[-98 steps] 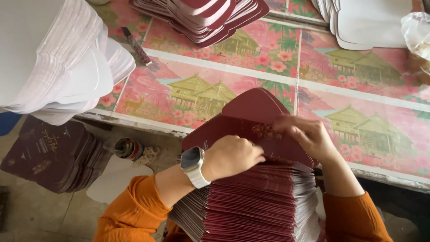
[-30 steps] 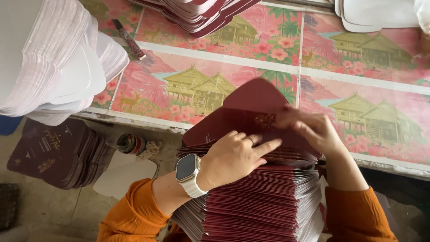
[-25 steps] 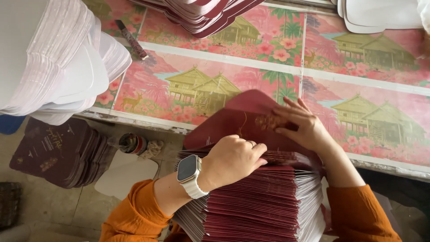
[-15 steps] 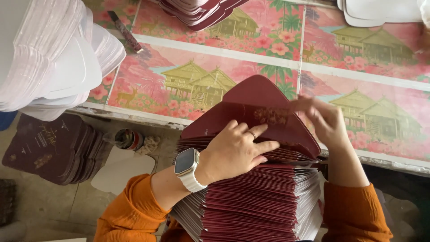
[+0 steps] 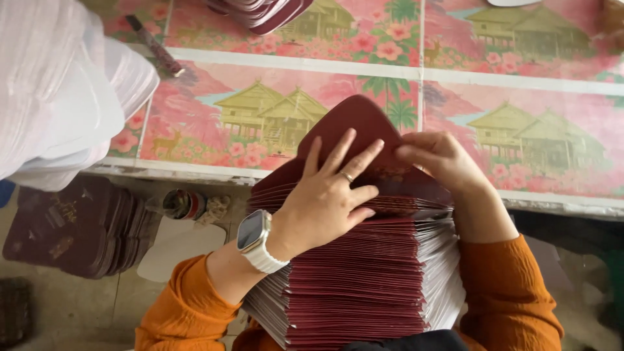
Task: Folding and stacking printed envelopes in a print shop finishing area.
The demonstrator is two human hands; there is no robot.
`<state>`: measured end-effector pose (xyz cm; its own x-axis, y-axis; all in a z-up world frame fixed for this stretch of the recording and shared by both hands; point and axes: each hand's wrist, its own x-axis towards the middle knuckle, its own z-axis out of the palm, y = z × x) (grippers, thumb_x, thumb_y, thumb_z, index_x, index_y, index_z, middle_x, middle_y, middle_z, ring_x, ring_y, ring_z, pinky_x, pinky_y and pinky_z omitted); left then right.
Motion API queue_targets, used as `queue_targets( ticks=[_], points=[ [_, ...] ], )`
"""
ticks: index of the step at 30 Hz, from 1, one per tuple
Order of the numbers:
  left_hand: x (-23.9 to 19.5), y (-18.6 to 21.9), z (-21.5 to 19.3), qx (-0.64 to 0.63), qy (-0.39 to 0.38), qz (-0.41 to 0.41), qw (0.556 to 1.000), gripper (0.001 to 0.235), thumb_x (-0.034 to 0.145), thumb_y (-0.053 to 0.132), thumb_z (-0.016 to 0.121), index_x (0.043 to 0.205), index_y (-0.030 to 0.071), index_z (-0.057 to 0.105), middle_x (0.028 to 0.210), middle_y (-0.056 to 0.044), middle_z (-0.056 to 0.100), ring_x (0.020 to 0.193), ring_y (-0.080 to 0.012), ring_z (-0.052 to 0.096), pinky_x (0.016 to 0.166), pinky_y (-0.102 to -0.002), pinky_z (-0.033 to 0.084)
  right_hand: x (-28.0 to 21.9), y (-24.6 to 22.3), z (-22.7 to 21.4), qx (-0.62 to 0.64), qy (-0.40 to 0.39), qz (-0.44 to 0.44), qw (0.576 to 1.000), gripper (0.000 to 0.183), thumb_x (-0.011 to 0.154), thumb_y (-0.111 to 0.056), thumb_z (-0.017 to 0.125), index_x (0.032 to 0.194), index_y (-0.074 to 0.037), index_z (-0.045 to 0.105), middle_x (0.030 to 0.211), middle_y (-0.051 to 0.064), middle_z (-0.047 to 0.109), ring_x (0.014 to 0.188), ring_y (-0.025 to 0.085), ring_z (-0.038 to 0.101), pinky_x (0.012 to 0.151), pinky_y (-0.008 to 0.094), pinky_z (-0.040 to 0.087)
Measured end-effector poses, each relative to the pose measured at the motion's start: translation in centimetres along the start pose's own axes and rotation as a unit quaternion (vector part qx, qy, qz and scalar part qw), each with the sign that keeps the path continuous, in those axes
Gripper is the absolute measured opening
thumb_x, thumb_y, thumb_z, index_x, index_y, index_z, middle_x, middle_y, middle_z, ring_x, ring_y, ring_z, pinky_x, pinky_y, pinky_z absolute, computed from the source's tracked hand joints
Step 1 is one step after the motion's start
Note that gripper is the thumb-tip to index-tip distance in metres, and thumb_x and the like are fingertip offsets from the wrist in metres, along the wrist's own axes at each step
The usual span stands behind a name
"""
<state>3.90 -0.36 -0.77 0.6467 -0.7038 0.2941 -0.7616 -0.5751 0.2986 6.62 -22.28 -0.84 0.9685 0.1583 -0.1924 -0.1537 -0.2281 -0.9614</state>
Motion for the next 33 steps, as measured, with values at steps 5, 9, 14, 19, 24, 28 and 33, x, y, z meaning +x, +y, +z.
queue_targets(
  ticks=[5,9,14,19,24,28,33],
  points=[
    [0.3,-0.3,-0.4,-0.023,-0.007,-0.004,1.000,0.022,0.082,0.035,0.072,0.098,0.021,0.071,0.154,-0.007,0.009,0.141,-0.0471,0.009,0.106,-0.078,0.017,1.8,4.0,-1.2,0.106,-0.051,-0.015,0.993,0.017,0.080,-0.013,0.071,0.089,0.000,0.066,0.081,0.011,0.071,0.070,0.016,0.067,0.065,0.025,0.056],
    [0.0,-0.5,0.5,-0.021,-0.074,-0.022,0.997,0.035,0.087,0.045,0.057,0.113,0.024,0.063,0.148,-0.027,0.025,0.133,-0.0548,0.025,0.103,-0.073,0.018,1.7,3.1,-0.7,0.023,-0.004,0.058,0.998,0.024,0.095,-0.028,0.059,0.079,-0.010,0.062,0.054,-0.003,0.055,0.043,0.004,0.044,0.038,0.018,0.030],
    [-0.8,0.1,0.2,0.020,-0.048,0.029,0.998,0.054,0.086,0.039,0.066,0.131,0.015,0.047,0.101,-0.010,0.052,0.087,-0.0301,0.051,0.074,-0.046,0.043,3.4,4.2,-1.4,-0.040,0.115,0.035,0.992,0.012,0.094,-0.024,0.057,0.098,-0.014,0.058,0.077,-0.002,0.058,0.069,0.008,0.053,0.061,0.022,0.042],
    [-0.4,-0.3,0.1,-0.040,-0.023,0.038,0.998,0.034,0.083,0.031,0.069,0.107,0.008,0.062,0.110,-0.012,0.069,0.127,-0.0324,0.049,0.090,-0.048,0.041,2.6,2.5,-0.8,-0.142,0.047,0.025,0.988,0.023,0.090,-0.021,0.057,0.107,-0.014,0.070,0.101,-0.001,0.071,0.094,0.008,0.062,0.085,0.023,0.045],
    [0.1,-1.1,0.3,-0.049,-0.082,-0.013,0.995,0.059,0.091,0.033,0.066,0.134,0.007,0.034,0.065,-0.006,0.056,0.045,-0.0188,0.054,0.034,-0.032,0.045,-0.9,-2.7,-1.4,-0.388,-0.124,-0.006,0.913,0.042,0.093,-0.039,0.042,0.117,-0.016,0.066,0.116,0.005,0.069,0.100,0.023,0.068,0.081,0.039,0.052],
    [0.2,-1.7,1.3,0.011,-0.102,-0.022,0.994,0.043,0.091,0.045,0.059,0.112,0.008,0.061,0.041,0.001,0.043,0.033,-0.0128,0.041,0.030,-0.029,0.033,-6.0,-4.3,-1.8,-0.383,0.110,-0.287,0.871,0.045,0.097,-0.006,0.049,0.139,0.008,0.042,0.144,0.028,0.042,0.138,0.042,0.038,0.117,0.053,0.030],
    [0.8,-2.5,1.2,-0.076,-0.209,-0.087,0.971,0.074,0.094,0.061,0.026,0.128,-0.002,0.045,0.108,-0.029,0.062,0.095,-0.0470,0.063,0.075,-0.056,0.053,-2.5,3.1,2.2,-0.337,-0.112,-0.258,0.899,0.051,0.096,-0.028,0.050,0.136,0.003,0.044,0.141,0.024,0.043,0.134,0.044,0.034,0.108,0.055,0.025]
  ],
)
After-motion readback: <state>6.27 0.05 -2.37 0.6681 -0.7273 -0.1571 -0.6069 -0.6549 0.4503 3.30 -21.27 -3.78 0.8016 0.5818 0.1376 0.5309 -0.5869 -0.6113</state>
